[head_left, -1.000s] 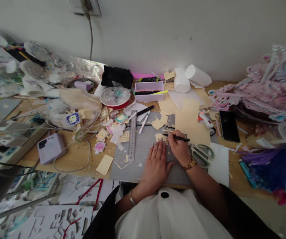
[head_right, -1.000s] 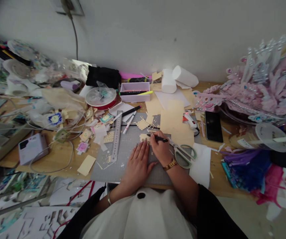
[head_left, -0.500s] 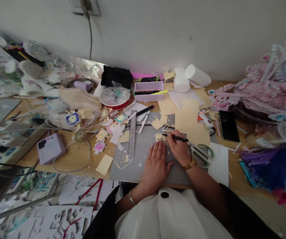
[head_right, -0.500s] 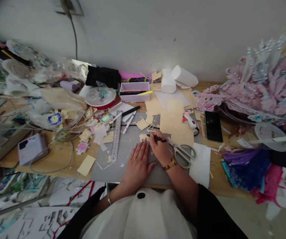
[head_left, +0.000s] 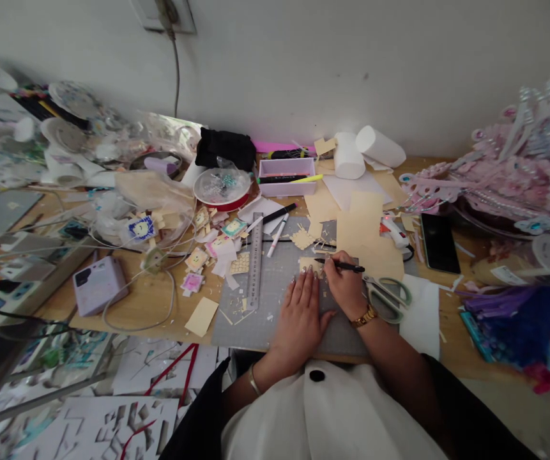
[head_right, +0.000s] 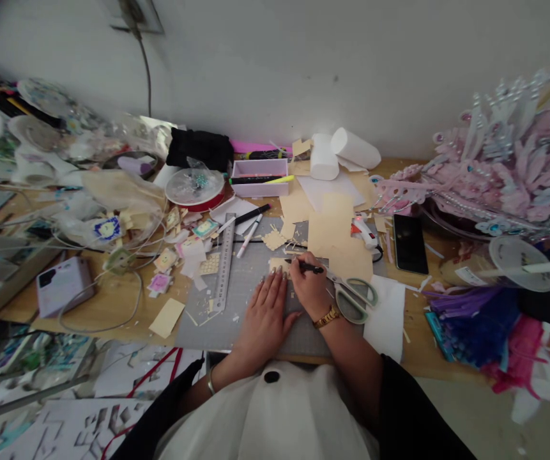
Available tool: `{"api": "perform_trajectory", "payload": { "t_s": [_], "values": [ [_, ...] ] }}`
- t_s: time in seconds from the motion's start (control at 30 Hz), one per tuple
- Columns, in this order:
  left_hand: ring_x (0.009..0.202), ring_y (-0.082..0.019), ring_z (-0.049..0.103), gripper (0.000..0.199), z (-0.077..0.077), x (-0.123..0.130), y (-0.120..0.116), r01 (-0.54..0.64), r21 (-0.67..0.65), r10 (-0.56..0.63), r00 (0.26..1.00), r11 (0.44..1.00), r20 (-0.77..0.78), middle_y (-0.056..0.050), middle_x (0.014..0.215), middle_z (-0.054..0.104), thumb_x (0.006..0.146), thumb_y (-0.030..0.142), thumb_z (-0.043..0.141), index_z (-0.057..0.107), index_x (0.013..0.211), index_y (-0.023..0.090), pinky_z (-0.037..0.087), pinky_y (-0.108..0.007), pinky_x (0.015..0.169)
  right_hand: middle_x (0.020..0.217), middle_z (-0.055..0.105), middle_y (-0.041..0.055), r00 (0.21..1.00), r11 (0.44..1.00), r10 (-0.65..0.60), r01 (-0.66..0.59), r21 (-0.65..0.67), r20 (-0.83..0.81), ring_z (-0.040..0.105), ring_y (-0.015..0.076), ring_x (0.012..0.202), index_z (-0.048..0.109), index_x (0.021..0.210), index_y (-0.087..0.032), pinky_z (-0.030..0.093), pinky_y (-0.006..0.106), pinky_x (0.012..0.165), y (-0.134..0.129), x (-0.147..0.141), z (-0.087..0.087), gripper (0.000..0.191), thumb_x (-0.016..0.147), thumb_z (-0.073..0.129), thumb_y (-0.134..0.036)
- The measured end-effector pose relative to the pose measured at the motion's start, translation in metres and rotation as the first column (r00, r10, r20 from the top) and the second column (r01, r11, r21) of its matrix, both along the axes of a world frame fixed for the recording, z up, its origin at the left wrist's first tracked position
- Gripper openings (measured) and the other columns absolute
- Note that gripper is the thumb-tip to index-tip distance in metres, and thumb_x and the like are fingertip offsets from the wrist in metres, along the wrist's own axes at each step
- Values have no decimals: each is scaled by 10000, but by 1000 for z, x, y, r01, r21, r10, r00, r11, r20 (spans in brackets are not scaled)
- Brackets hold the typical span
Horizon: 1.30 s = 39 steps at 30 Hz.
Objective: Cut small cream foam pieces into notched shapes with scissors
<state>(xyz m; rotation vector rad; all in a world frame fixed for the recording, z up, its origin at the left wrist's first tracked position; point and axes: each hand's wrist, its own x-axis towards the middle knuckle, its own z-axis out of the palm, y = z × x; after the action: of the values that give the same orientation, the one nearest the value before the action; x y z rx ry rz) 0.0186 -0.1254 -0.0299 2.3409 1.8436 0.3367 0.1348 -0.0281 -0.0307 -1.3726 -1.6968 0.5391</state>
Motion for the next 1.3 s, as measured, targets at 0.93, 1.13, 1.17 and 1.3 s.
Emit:
{"api": "perform_trajectory", "payload": {
  "t_s": [0.93, 1.13, 1.17, 1.3],
  "values": [
    [1459, -301, 336, 699, 2, 1, 1, -7, 2, 7, 1000, 1000, -12, -163, 1575, 355, 980, 516, 385, 373, 1486, 34, 348, -466, 1178, 563, 491, -44, 997, 996, 46, -51, -73, -65, 450, 141, 515, 466, 677, -239, 386, 288, 563, 1, 3, 3, 231, 898, 492, -302],
    [1451, -307, 350, 693, 3, 1, 1, -5, 4, 5, 1000, 1000, -2, -167, 1571, 360, 979, 513, 390, 391, 1475, 30, 353, -470, 1174, 559, 479, -36, 999, 998, 27, -29, -61, -42, 464, 149, 533, 453, 643, -239, 387, 295, 571, 1, 3, 3, 252, 889, 479, -286],
    [1452, -307, 349, 690, 2, 1, 1, -6, 4, 6, 1000, 1000, 0, -166, 1571, 360, 978, 511, 395, 393, 1475, 32, 353, -472, 1174, 557, 477, -35, 999, 998, 16, -18, -57, -37, 464, 150, 536, 446, 638, -240, 386, 295, 571, 1, 3, 2, 249, 882, 476, -275],
    [1453, -305, 347, 684, 1, 1, 1, -8, 0, 8, 1000, 1000, 7, -175, 1562, 375, 970, 493, 428, 384, 1481, 40, 351, -483, 1174, 550, 459, -36, 1000, 999, -16, 16, -40, -14, 447, 150, 535, 423, 631, -244, 377, 293, 568, 0, 4, 3, 242, 867, 473, -259]
  ]
}}
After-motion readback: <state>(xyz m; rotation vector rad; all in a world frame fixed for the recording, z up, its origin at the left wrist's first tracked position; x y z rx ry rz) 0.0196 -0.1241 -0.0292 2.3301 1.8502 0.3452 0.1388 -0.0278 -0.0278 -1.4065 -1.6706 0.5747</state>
